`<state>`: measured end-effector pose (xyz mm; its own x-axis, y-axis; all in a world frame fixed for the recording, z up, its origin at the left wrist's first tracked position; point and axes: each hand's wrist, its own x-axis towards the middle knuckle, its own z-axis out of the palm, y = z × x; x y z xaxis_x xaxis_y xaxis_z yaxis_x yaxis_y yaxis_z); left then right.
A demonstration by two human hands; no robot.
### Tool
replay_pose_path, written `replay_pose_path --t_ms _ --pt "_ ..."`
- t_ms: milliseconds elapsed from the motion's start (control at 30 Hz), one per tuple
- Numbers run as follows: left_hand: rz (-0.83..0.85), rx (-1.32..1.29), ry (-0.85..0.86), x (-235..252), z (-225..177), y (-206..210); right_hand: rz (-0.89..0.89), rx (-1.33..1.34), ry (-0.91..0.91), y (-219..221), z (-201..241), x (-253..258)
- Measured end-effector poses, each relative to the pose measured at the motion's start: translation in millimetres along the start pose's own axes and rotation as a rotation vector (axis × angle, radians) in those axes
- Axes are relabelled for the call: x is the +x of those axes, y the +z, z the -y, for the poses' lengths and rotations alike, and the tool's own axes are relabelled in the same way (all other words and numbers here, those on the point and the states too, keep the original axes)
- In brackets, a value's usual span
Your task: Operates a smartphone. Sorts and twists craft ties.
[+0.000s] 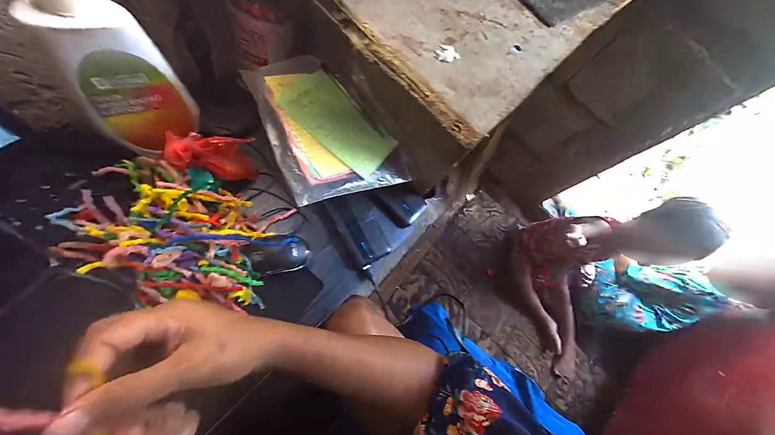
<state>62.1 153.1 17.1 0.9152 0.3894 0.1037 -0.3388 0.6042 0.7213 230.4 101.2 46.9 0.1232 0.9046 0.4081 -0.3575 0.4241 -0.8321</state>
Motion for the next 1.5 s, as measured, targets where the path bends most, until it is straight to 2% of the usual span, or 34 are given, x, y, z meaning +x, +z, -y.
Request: replay_pose_path --t_ms 67,167,267,300,367,500,633,800,1067,1133,1233,1300,1333,1400,1500 --pt "-0.143 0.185 0.059 5 -1 12 -0.051 -0.172 0.028 0 11 -2" --pt "-0.412 0.516 0.178 11 3 28 -0.117 -0.348 0.173 -2 12 -5" --pt "-0.530 0.943 0.276 9 6 20 -0.203 -0.464 0.288 0 7 -4" --pt "-0.550 1.002 0.270 9 6 19 -0.215 -0.472 0.319 0 6 -3" --pt "-0.559 0.907 0.218 9 4 20 -0.191 -0.393 0.359 -2 5 -3" --pt "-0.461 0.414 0.096 4 -7 19 -0.012 -0.097 0.376 -9 8 -3" --pt "-0.366 0.224 -0.015 2 -13 19 0.018 -0.075 0.382 -11 6 -4" --pt "-0.343 0.219 -0.077 3 -11 18 -0.036 -0.204 0.299 -14 1 -6" --pt "-0.467 0.369 0.054 11 -3 22 -0.148 -0.405 0.124 -5 -7 -10" --pt "-0.496 0.489 0.104 11 1 22 -0.198 -0.452 0.106 -2 -10 -12" --pt "-0.563 0.905 0.185 11 7 23 -0.307 -0.560 0.087 2 -14 -11" --pt "-0.581 1.056 0.178 12 10 25 -0.334 -0.585 0.134 1 -13 -9" --pt "-0.573 1.021 0.144 13 9 25 -0.326 -0.539 0.167 -1 -12 -8" --pt "-0.527 0.784 0.049 14 2 26 -0.265 -0.318 0.210 -8 -10 -8" --pt "-0.432 0.412 -0.018 11 -8 23 -0.048 0.010 0.209 -21 -8 -9"
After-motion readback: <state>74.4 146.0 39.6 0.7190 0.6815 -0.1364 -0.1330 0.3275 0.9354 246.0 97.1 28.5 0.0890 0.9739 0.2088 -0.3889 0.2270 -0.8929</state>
